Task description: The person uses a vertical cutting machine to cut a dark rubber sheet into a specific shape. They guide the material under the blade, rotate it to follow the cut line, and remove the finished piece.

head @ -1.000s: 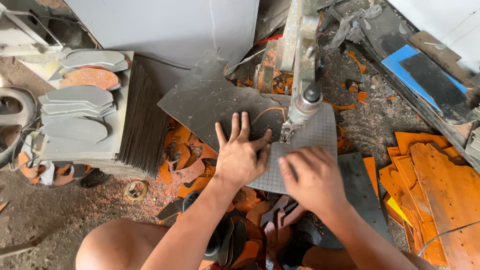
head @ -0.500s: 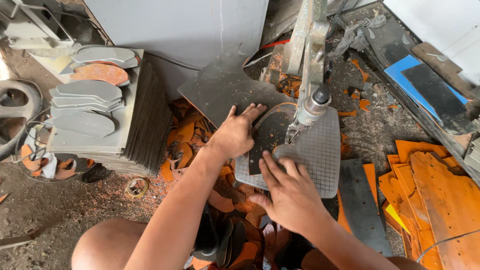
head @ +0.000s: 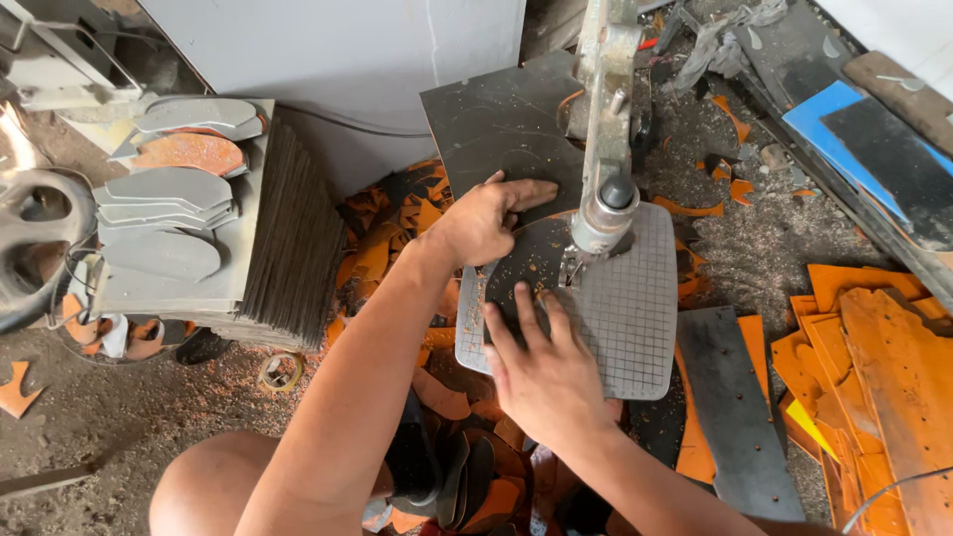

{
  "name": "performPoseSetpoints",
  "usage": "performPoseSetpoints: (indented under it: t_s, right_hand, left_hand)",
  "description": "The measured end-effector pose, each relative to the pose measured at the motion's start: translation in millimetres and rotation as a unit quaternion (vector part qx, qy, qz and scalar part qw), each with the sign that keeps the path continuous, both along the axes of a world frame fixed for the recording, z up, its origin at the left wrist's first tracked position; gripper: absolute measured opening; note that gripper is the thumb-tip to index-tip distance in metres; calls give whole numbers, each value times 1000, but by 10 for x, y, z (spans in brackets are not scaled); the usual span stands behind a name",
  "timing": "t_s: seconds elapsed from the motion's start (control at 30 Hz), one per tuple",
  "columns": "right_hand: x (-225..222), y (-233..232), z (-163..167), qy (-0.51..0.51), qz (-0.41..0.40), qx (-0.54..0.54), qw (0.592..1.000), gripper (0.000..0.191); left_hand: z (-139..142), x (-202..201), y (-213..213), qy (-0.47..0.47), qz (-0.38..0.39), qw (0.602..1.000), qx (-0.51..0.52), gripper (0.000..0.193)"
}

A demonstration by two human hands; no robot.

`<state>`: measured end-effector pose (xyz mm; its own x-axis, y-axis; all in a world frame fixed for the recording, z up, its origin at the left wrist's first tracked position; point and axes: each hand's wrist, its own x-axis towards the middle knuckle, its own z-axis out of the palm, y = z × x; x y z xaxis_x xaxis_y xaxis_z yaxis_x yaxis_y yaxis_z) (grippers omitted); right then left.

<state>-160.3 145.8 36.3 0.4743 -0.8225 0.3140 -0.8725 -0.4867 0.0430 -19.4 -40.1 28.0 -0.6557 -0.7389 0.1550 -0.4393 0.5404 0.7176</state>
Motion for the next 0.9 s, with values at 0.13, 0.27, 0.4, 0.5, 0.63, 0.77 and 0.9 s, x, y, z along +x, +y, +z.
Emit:
performPoseSetpoints:
  t_s: [0.13,0.27,0.4,0.5,0.63,0.77,0.9]
  right_hand:
    - [-251,176,77,-50,47,19,997,48]
    - [-478,566,191,-130,92,70,985,52]
    - [-726,483,291,-257,42,103,960,28]
    - [-991,-70,356,-227,-76,54,969,18]
    - [-1127,-694,309,-231,-62,7,971,24]
    - [-1057,-662,153,-155,-76,-7,985,20]
    - [-931,-202,55,-111,-76,43,990,28]
  left_hand:
    - [34,40,-44,9,21,999,40,76]
    - [-31,48,-85,19,16,999,27,79]
    - [-78,45,-95,27,-10,1000,-7,83]
    - [-47,11,-5,27,-9,1000,3,77]
    - [43,-178,62,64,-26,997,28,71]
    - [135,-107,168,191,99,972,-93,68]
    - [185,79,735,271,418,864,-74,26]
